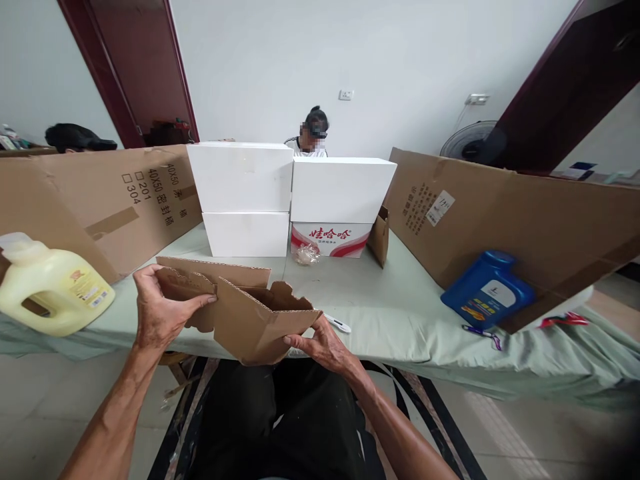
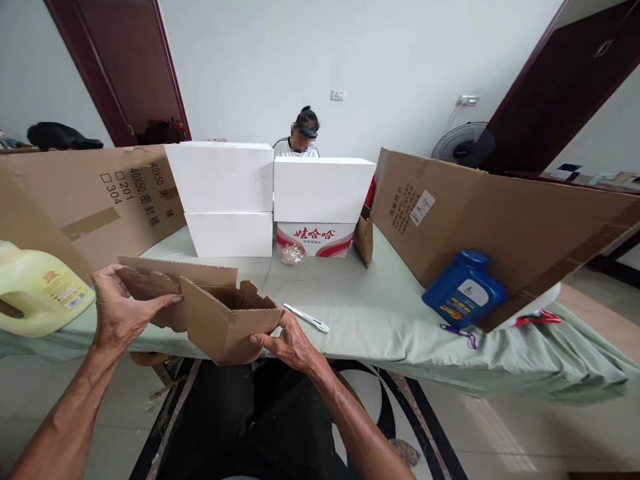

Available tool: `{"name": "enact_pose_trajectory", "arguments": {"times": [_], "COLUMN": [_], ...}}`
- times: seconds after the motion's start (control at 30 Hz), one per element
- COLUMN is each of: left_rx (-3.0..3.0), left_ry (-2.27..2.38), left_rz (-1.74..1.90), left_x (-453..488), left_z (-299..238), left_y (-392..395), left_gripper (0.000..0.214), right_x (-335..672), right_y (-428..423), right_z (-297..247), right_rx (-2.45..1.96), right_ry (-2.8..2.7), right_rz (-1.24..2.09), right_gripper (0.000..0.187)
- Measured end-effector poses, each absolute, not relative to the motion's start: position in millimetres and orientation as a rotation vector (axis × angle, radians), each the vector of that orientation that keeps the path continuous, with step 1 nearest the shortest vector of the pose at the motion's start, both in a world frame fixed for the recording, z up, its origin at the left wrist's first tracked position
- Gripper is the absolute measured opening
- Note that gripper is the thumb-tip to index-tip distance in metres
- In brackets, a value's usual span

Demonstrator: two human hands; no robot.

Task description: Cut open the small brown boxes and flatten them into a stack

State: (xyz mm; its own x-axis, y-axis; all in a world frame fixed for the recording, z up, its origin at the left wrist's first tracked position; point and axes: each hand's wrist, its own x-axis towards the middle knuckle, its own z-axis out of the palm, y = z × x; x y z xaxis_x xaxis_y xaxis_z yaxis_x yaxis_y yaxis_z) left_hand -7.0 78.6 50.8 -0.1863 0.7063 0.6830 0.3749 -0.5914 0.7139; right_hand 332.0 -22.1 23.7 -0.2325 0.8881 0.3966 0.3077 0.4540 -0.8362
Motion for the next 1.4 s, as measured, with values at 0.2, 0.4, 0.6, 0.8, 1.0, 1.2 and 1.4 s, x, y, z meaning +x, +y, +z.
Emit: {"name": "enact_pose_trajectory", "arguments": {"times": [0.2, 0.4, 0.6, 0.8, 1.0, 1.2, 1.4], "left_rx": [1.723, 1.923, 2.112, 2.302, 2.454, 2.607, 2.632], "left_ry": [1.136, 1.047, 1.126, 1.042, 1.055, 0.959, 0.956], "left_rz": [1.987, 1.819, 1.567, 1.593, 1.564, 1.569, 1.604], "left_x": [-4, -23, -46, -42, -35, -23, -21], "left_z": [61, 52, 36, 42, 53, 61, 61], "left_y": [71, 63, 52, 33, 15, 3, 3], "left_gripper": [0.102, 0.098, 0.084, 0.078, 0.076, 0.072, 0.067], "right_x": [334, 339, 339, 340, 343, 339, 344], "right_y": [-23, -22, -26, -37, -44, -38, -39], "right_z": [16, 10, 14, 24, 48, 74, 72], "right_rx": [-1.044, -0.999, -1.035, -1.021, -1.233, -1.258, -1.239], "right_ry": [-1.828, -1.897, -1.951, -1.885, -1.723, -1.901, -1.901], "right_rz": [0.536, 0.35, 0.308, 0.625, 0.792, 0.628, 0.572], "right_gripper": [0.037, 0.051, 0.059, 0.085, 0.06, 0.034, 0.038]}}
